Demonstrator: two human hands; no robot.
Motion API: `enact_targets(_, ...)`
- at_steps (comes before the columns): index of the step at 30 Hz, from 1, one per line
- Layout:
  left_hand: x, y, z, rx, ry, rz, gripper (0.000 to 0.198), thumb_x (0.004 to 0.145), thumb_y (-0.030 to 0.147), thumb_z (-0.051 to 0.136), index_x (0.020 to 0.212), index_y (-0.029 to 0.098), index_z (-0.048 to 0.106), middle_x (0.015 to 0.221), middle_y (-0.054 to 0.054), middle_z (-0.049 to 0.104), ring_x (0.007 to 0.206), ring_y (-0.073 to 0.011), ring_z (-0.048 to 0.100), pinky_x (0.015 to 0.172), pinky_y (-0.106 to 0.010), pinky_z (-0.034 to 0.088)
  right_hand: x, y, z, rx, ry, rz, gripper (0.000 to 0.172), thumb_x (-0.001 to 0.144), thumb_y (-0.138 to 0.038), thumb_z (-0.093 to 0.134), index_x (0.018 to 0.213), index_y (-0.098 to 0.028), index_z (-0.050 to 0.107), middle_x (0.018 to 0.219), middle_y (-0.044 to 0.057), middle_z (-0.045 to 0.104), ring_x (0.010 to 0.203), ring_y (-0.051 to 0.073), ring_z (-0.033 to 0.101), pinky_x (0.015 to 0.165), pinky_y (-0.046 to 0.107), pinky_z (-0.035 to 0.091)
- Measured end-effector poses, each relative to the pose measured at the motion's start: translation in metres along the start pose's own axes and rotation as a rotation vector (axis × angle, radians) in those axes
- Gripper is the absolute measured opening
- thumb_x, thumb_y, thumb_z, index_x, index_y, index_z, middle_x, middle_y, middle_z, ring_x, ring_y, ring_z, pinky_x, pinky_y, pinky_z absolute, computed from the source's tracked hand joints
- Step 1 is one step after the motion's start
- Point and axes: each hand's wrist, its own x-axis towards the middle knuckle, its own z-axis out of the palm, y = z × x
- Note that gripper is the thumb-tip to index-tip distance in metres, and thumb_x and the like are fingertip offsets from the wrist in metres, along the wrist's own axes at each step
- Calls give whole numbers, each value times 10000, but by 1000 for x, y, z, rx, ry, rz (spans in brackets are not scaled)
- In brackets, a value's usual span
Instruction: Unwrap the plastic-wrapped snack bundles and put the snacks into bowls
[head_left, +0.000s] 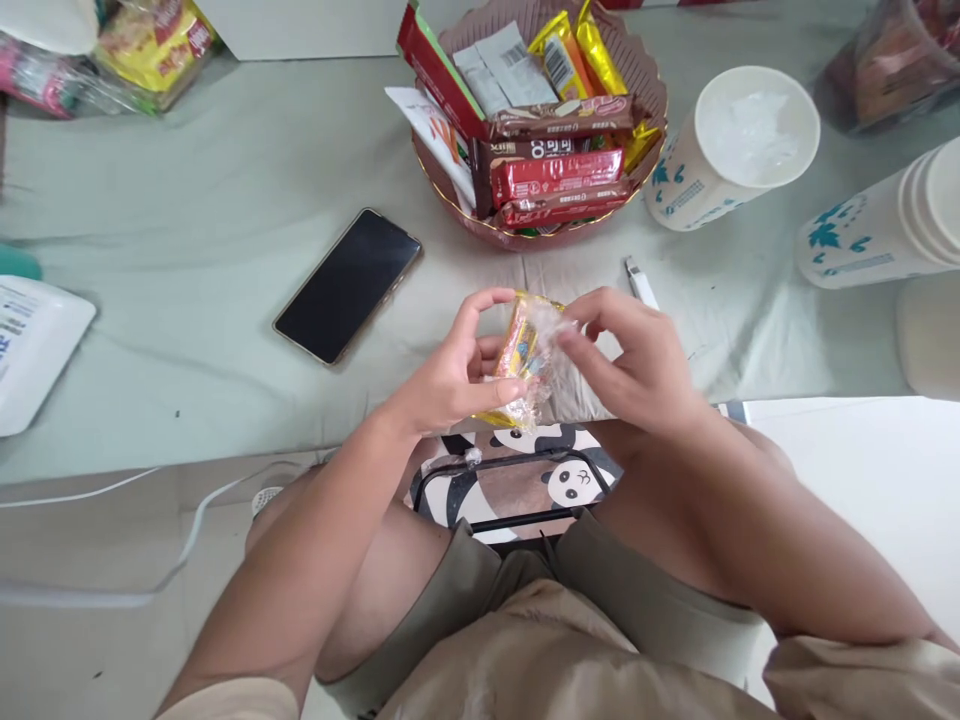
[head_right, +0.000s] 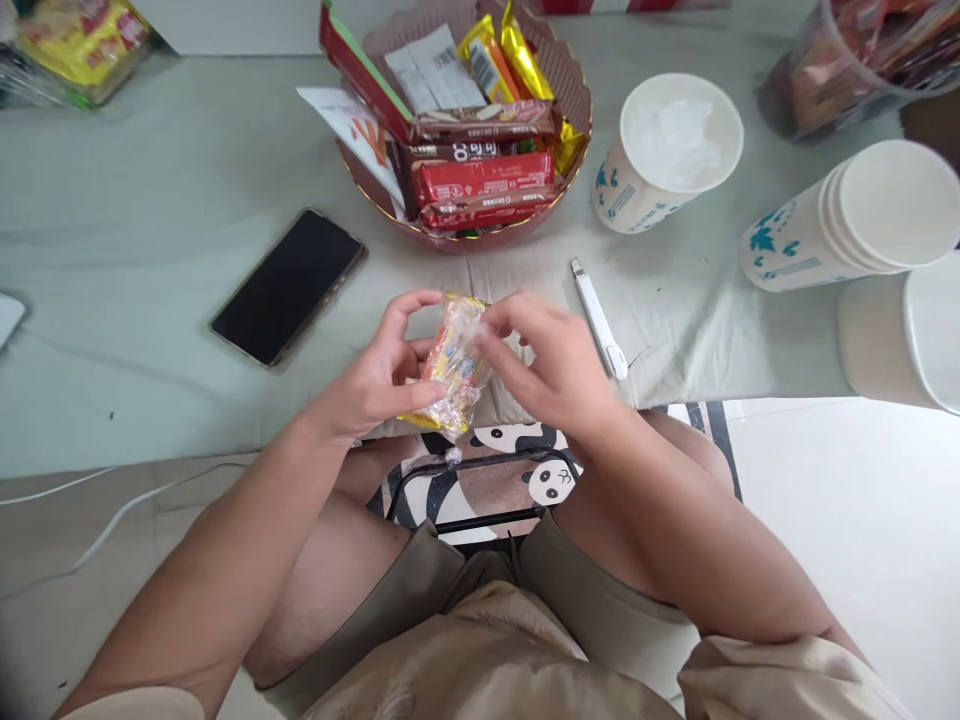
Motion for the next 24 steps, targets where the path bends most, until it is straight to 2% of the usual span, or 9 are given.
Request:
enact_targets(4,-2,5,-5,106,-62,10,817,762,261,776,1455,319,346,1031,-10,723,792,-152,668,687,-271,474,9,15,-9,157,245,278,268,1012,-483,592,888,-246,581,685,-19,577,593,132,555,591,296,475)
enact_targets(8,-1,7,-6,187,-97,39,444,761,217,705,1188,251,591,922,7,669,741,-132,598,661,-263,440,20,27,-18,254,452,436,123,964,-346,634,906,-261,566,680,-31,516,552,121,485,538,293,412)
enact_targets(10,2,3,-5,180,-40,72,284,796,259,688,1076,227,655,871,2,635,719,-133,577,638,-261,439,19,23,-21,266,545,410,32,951,-252,602,939,-265,576,789,-3,554,632,134,536,584,313,433)
enact_targets(12,5,-2,-3,128,43,123,251,855,326,659,1084,228,693,862,-8,631,712,-141,573,623,-264,451,13,11,-23,183,588,268,77,969,-209,551,951,-278,581,888,29,576,753,163,580,692,351,470)
enact_targets(13,6,-4,-3,96,84,151,254,883,354,648,1098,232,705,878,-16,642,723,-147,581,629,-267,465,8,4,-21,110,531,169,97,987,-213,529,964,-288,585,910,39,584,803,180,590,744,373,479)
enact_targets(15,9,-8,-1,63,149,218,246,913,384,663,1102,239,725,903,-27,660,742,-148,588,648,-267,487,-2,-9,-15,-47,271,-72,63,1001,-285,554,1038,-307,600,930,51,618,859,216,599,800,412,484)
enact_targets(18,9,-10,0,126,214,357,213,911,387,737,1076,252,746,818,-10,621,685,-124,544,620,-241,474,-12,-18,3,-264,-62,-325,272,952,-354,666,1207,-276,612,1041,79,690,934,257,614,802,426,475)
enact_targets(20,6,-9,1,190,247,449,198,919,378,745,1078,259,752,784,-3,602,674,-120,538,615,-233,480,-14,-19,15,-367,-41,-356,250,955,-280,666,1201,-250,632,988,65,701,917,241,601,785,398,440)
enact_targets(24,1,-5,1,234,289,555,170,936,329,736,1098,277,745,827,-5,632,708,-122,582,654,-235,522,-12,-19,25,-339,15,-352,90,985,-164,602,960,-237,647,738,11,600,749,181,524,697,346,387)
